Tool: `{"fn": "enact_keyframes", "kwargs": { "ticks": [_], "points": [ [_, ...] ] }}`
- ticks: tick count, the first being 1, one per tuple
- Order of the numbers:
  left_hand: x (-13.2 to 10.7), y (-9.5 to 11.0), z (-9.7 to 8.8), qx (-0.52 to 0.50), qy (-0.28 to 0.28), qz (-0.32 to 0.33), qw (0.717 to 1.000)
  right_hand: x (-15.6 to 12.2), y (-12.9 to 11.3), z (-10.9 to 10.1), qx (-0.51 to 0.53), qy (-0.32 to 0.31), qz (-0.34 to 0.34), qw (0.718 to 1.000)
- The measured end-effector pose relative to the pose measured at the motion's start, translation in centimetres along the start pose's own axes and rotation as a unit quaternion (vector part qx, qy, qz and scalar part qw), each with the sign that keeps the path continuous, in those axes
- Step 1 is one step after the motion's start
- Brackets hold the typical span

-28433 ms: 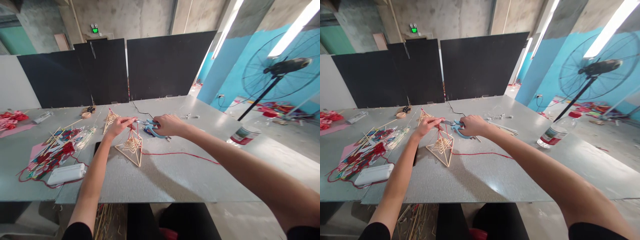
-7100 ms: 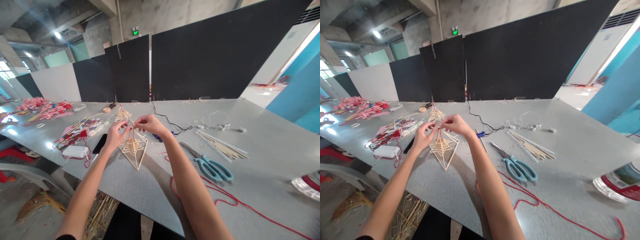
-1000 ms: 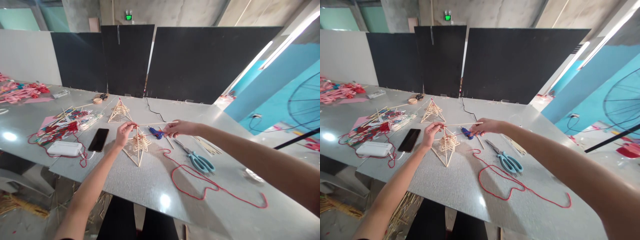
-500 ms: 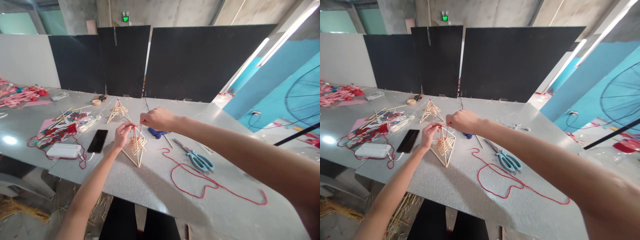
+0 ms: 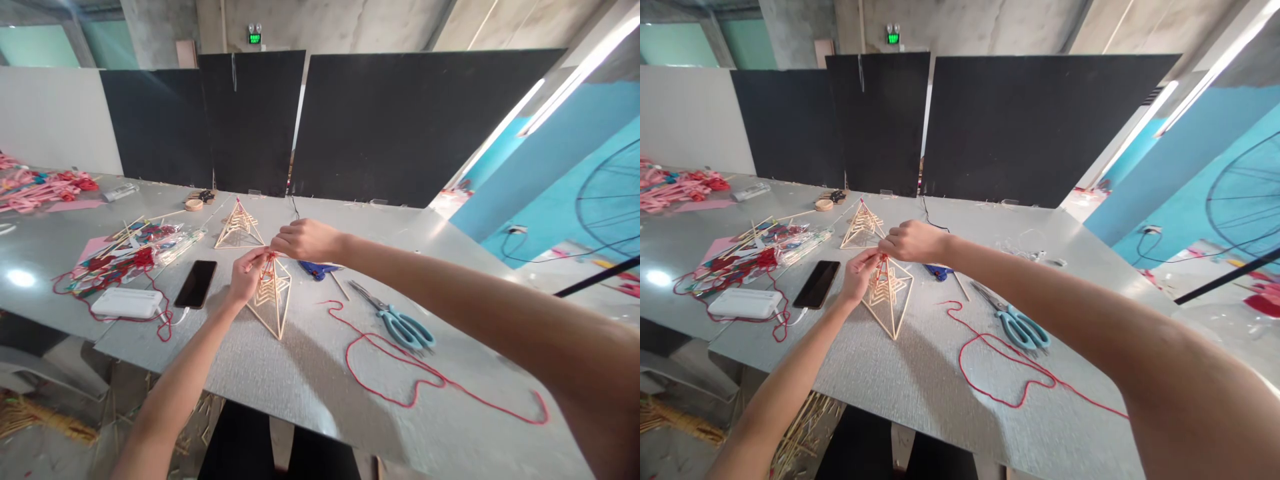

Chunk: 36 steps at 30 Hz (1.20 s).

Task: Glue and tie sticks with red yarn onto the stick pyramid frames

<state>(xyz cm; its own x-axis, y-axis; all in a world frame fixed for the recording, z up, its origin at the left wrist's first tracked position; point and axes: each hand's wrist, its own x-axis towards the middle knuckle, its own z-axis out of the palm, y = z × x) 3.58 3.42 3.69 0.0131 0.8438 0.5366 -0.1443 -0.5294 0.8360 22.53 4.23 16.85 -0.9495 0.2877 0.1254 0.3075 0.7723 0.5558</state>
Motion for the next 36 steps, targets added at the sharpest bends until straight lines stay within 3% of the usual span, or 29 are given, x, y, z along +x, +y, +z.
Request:
{"fn": "enact_keyframes", "kwargs": {
  "ticks": [13,21,27,36],
  "points": [
    [-0.6,0.7,0.2,0.108,-0.017,0.023,0.994,0.2,0.1,0.5,0.001,0.030,0.007,1.000],
    [-1.0,1.5,1.4,0.200,0.045,0.113,0.972,-0.5,-0.8,0.4,0.024,0.016,0.022,0.999],
    [-1.5,1.8,2.4,0.203,0.084,0.097,0.971,-0.5,-1.0,0.2,0.038,0.017,0.038,0.998],
    [-1.4,1.1,3.5,0.289,0.122,0.131,0.940,-1.0,-0.8,0.9,0.060,0.040,0.058,0.996]
  ]
}}
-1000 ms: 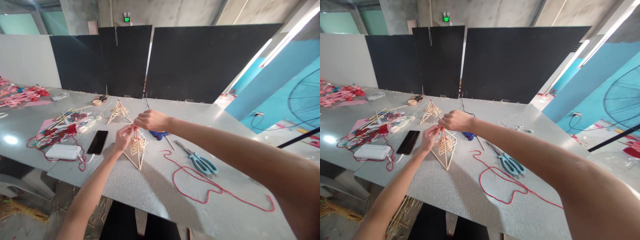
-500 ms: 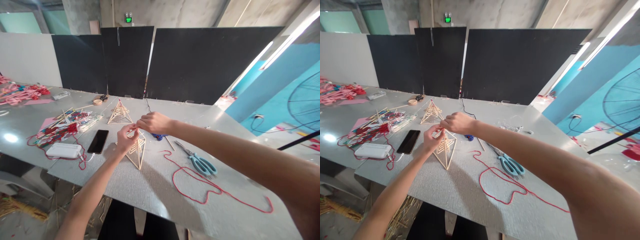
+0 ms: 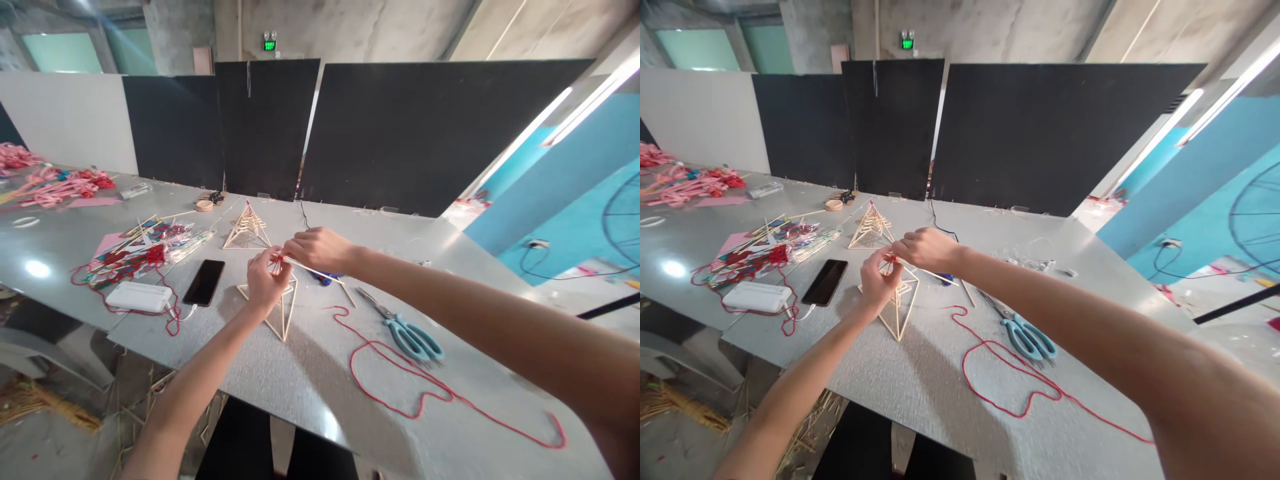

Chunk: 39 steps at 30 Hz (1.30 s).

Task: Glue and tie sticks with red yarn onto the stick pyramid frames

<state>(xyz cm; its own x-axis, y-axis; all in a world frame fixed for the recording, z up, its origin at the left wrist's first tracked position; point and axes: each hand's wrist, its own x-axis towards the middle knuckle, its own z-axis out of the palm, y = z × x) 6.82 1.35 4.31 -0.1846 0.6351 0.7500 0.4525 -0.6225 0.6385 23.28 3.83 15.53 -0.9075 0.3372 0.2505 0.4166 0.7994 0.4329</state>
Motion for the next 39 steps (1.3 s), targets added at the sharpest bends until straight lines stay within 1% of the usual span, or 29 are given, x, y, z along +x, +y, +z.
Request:
{"fn": "enact_keyframes", "kwargs": {
  "ticks": [3,5,9,15,18,20,23,26,28,32,34,36,39],
  "points": [
    [-0.2,-0.3,0.3,0.000,-0.001,0.010,1.000,-0.2,0.1,0.3,-0.023,-0.009,0.004,1.000],
    [-0.3,-0.6,0.4,-0.009,-0.001,0.003,1.000,-0.4,0.1,0.5,-0.032,-0.014,0.007,0.999],
    [-0.4,-0.7,0.5,-0.023,0.008,-0.014,1.000,-0.7,-0.2,0.9,-0.005,0.002,0.022,1.000],
    [-0.5,-0.5,0.4,-0.030,0.013,-0.013,0.999,-0.7,-0.7,1.8,0.003,0.021,0.048,0.999],
    [-0.6,-0.6,0.5,-0.032,0.015,-0.017,0.999,-0.3,-0.7,1.9,0.013,0.024,0.063,0.998],
    [-0.5,-0.6,0.5,-0.031,0.015,-0.015,0.999,0.1,-0.6,1.7,0.012,0.016,0.054,0.998],
    [-0.4,-0.4,0.4,-0.022,0.010,-0.011,1.000,1.0,-0.3,1.2,0.006,0.001,0.021,1.000],
    [-0.3,-0.2,0.4,-0.015,0.010,-0.024,1.000,1.8,0.1,1.1,0.012,-0.013,0.009,1.000],
    [-0.4,-0.1,0.6,-0.024,0.019,-0.048,0.998,2.0,0.4,1.2,0.023,-0.018,0.024,0.999],
    [-0.6,-0.5,1.0,-0.055,0.035,-0.088,0.994,1.8,0.7,1.9,0.062,-0.019,0.090,0.994],
    [-0.7,-0.8,1.2,-0.068,0.029,-0.099,0.992,1.7,0.6,2.2,0.094,-0.021,0.111,0.989],
    [-0.8,-1.1,1.3,-0.078,0.019,-0.115,0.990,1.8,0.5,2.3,0.121,-0.022,0.117,0.985],
    [-0.9,-1.2,1.3,-0.095,0.012,-0.133,0.986,2.3,0.6,1.9,0.148,-0.026,0.142,0.978]
  ]
}}
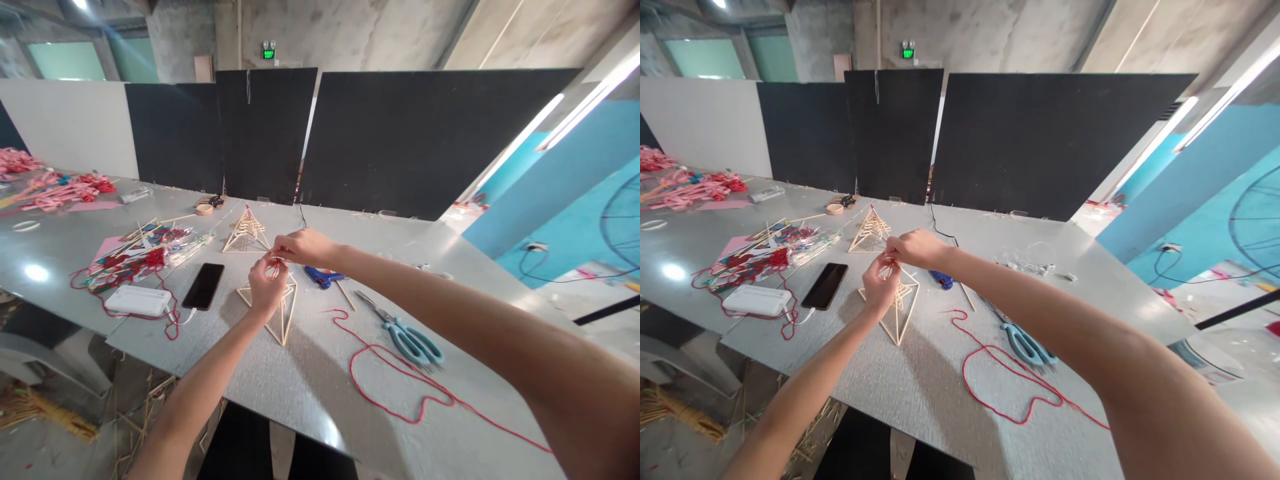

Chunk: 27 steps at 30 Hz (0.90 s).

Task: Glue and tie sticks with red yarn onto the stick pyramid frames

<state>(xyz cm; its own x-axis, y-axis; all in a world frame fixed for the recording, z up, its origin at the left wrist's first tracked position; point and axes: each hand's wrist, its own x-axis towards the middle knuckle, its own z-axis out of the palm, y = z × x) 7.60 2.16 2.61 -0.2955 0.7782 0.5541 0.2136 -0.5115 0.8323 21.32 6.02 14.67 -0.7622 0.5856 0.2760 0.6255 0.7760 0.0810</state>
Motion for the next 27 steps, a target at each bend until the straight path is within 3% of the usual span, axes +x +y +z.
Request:
{"fn": "enact_keyframes", "kwargs": {
  "ticks": [6,12,19,21,27],
  "points": [
    [-0.3,0.5,-0.1,-0.041,-0.024,-0.017,0.999,0.7,0.6,-1.5,0.161,-0.046,0.070,0.983],
    [-0.5,0.5,-0.1,-0.067,0.001,-0.035,0.997,-0.3,1.6,-0.6,0.369,-0.091,0.144,0.914],
    [-0.4,0.5,-0.2,-0.033,-0.003,-0.029,0.999,-1.8,2.0,0.6,0.476,-0.151,0.201,0.843],
    [-0.5,0.6,-0.2,-0.031,-0.001,-0.031,0.999,-1.7,2.3,0.4,0.477,-0.168,0.193,0.841],
    [-0.6,0.8,-0.1,-0.047,0.005,-0.037,0.998,-0.9,2.7,0.0,0.433,-0.170,0.161,0.871]
  ]
}}
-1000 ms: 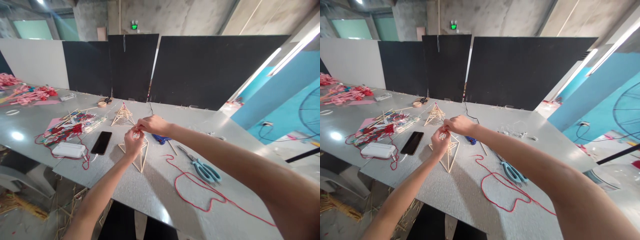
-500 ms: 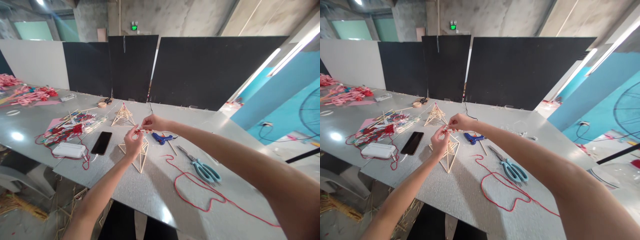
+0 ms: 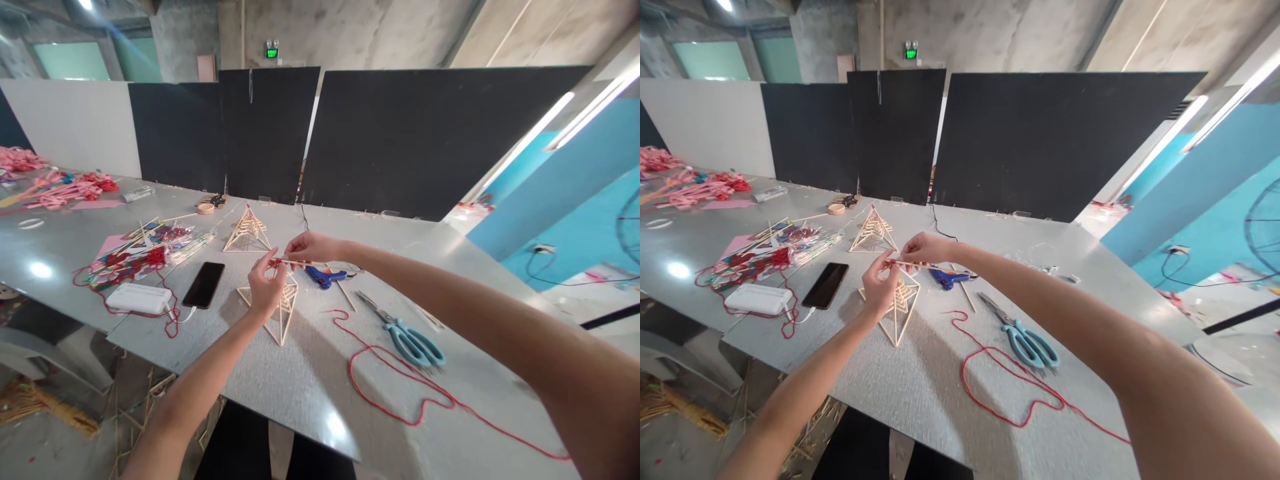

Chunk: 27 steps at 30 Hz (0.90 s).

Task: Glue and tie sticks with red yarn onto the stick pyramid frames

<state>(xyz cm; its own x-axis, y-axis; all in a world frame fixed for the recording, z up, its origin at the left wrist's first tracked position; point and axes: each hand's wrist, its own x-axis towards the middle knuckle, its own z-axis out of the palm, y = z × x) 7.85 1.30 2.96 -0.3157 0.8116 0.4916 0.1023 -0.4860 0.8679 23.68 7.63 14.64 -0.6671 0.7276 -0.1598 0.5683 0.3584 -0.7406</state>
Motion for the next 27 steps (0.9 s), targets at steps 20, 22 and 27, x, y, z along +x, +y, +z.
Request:
{"fn": "enact_keyframes", "kwargs": {
  "ticks": [20,22,27],
  "points": [
    [-0.5,0.4,0.0,-0.014,-0.006,-0.019,1.000,-0.4,4.7,4.0,0.244,0.068,-0.083,0.964],
    [-0.5,0.1,0.1,-0.021,-0.014,-0.018,1.000,-0.2,5.4,5.3,0.272,0.113,-0.099,0.951],
    [-0.4,-0.3,0.2,-0.013,-0.013,-0.007,1.000,0.5,5.2,7.0,0.290,0.215,-0.124,0.924]
  ]
}}
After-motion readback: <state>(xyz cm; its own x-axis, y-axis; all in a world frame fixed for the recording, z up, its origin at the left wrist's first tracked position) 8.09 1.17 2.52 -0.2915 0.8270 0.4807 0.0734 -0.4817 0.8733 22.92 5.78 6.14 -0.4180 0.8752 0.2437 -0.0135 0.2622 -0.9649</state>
